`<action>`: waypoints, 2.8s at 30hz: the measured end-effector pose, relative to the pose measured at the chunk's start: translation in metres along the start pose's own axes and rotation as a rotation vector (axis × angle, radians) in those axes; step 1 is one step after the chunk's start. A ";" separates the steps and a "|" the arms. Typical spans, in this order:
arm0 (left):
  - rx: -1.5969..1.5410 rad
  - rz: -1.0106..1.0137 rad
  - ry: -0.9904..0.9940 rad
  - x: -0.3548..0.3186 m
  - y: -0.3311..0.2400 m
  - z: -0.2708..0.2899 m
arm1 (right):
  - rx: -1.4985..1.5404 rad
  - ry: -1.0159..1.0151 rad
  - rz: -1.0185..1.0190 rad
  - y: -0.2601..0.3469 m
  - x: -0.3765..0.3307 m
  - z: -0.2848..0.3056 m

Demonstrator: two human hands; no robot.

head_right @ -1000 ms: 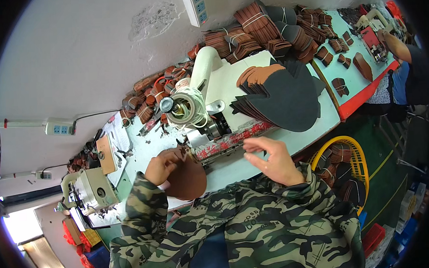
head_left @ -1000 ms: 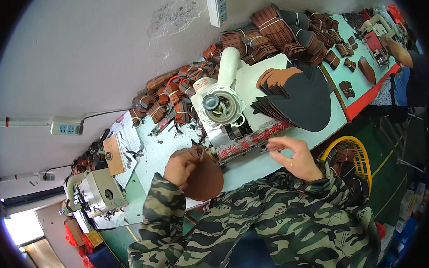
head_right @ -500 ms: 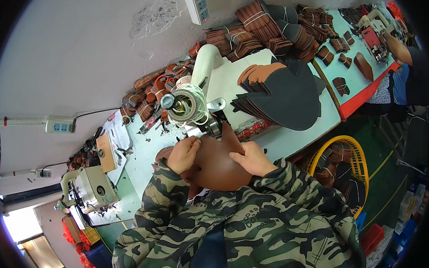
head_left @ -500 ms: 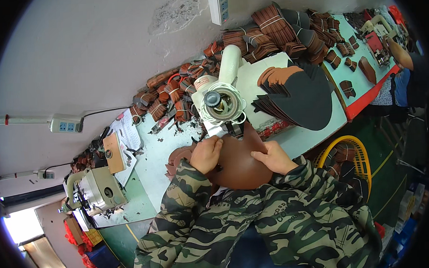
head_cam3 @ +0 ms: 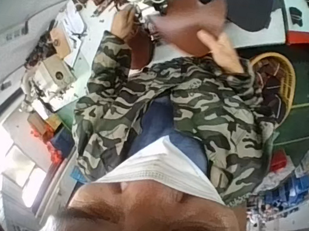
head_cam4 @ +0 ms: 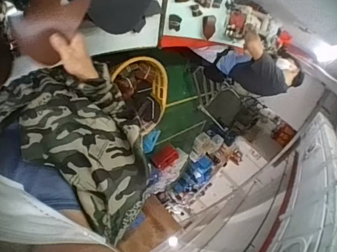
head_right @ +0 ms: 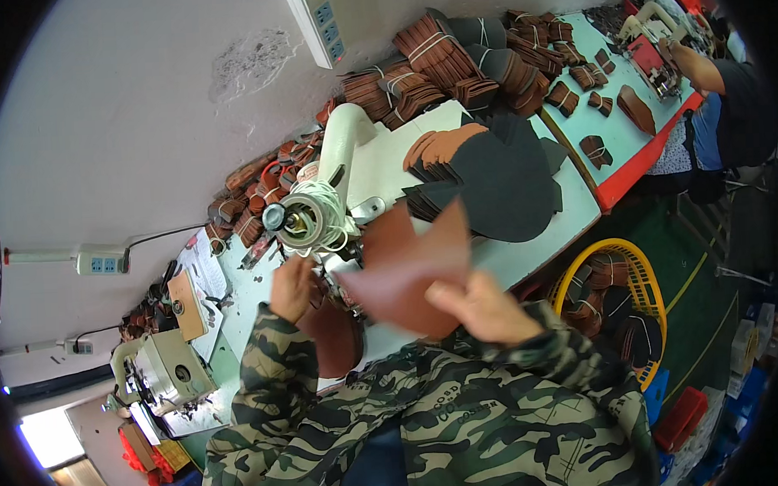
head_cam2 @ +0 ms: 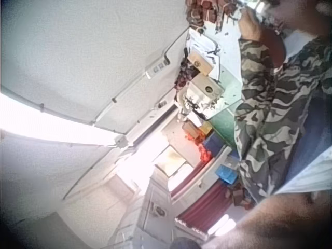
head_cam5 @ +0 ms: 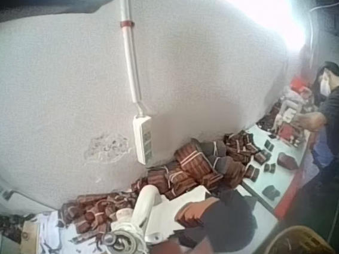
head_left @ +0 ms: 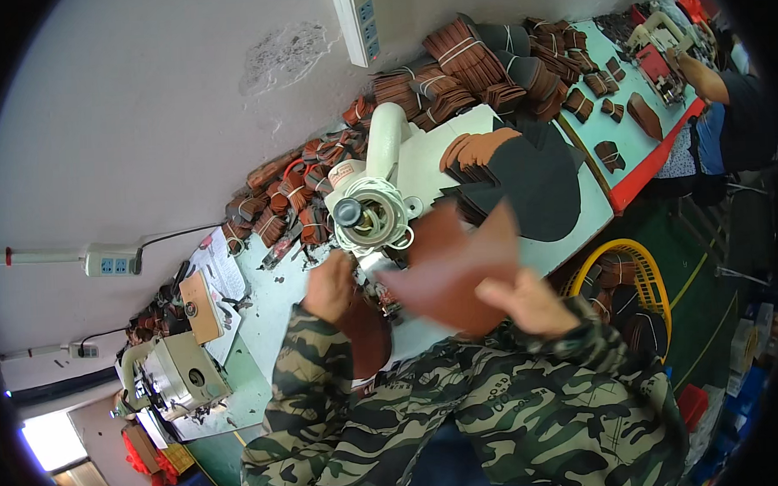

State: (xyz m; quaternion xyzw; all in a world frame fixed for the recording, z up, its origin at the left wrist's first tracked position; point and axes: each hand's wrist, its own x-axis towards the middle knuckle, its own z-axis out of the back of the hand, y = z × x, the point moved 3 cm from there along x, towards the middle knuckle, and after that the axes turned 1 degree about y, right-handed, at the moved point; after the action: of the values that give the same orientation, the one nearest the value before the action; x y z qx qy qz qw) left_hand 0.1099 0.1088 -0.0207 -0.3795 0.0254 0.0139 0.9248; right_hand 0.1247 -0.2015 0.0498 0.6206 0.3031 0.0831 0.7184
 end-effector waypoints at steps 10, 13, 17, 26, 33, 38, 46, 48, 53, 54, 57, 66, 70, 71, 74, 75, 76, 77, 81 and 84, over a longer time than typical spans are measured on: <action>0.689 0.315 0.304 -0.070 0.069 0.006 | -1.109 -0.453 0.294 -0.006 0.012 0.067; 0.695 0.331 0.243 -0.074 0.068 0.007 | -1.086 -0.461 0.325 -0.004 0.014 0.062; 0.605 0.261 0.164 -0.081 0.075 0.008 | -1.013 -0.502 0.375 0.000 0.015 0.057; 0.529 0.273 0.126 -0.066 0.074 0.009 | -0.538 -0.874 0.013 -0.048 0.035 0.130; 0.340 0.131 0.420 -0.063 0.008 0.020 | -0.302 -0.287 0.166 -0.001 0.017 0.053; -0.418 -0.215 0.605 -0.036 -0.091 0.014 | 0.223 0.455 -0.006 -0.049 0.028 -0.028; -0.330 0.461 0.320 -0.016 -0.046 -0.027 | 0.054 0.094 -0.209 -0.075 0.032 -0.042; 0.079 0.269 0.253 -0.005 -0.038 -0.036 | 0.051 0.081 -0.199 -0.071 0.033 -0.044; 0.054 0.223 0.247 0.013 -0.040 -0.042 | 0.160 0.061 -0.235 -0.065 0.024 -0.047; 0.070 0.203 0.234 0.016 -0.039 -0.046 | 0.227 0.131 -0.316 -0.065 0.014 -0.051; 0.019 0.150 0.329 0.025 -0.038 -0.046 | 0.380 0.379 -0.581 -0.035 -0.005 -0.056; 0.800 0.289 0.476 -0.064 0.083 0.014 | -0.581 -0.650 0.622 0.053 -0.010 0.070; 0.728 0.364 0.385 -0.075 0.073 -0.001 | -1.082 -0.452 0.279 0.005 0.007 0.080; 0.743 0.370 0.318 -0.075 0.069 -0.002 | -1.055 -0.439 0.278 0.003 0.007 0.076; 0.640 0.386 0.182 -0.081 0.053 0.007 | -1.028 -0.482 0.339 0.013 0.011 0.056; 0.642 0.389 0.183 -0.085 0.054 0.009 | -0.870 -0.409 0.371 0.015 0.010 0.046; 0.594 0.335 0.209 -0.088 0.056 0.012 | -0.711 -0.334 0.406 0.018 0.010 0.036; 0.540 0.265 0.243 -0.084 0.050 0.011 | -0.605 -0.162 0.345 0.015 0.008 0.025; -0.162 0.000 0.758 -0.053 -0.034 0.026 | -0.224 0.351 0.121 -0.007 0.017 -0.016; -0.395 -0.220 0.518 -0.031 -0.082 0.017 | 0.133 0.416 0.102 -0.043 0.026 -0.029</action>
State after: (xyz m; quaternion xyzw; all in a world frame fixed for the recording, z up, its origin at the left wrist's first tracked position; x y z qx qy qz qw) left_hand 0.0832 0.0625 0.0509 -0.5425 0.2150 -0.1780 0.7924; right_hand 0.1189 -0.1738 -0.0006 0.6505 0.4180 0.2254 0.5927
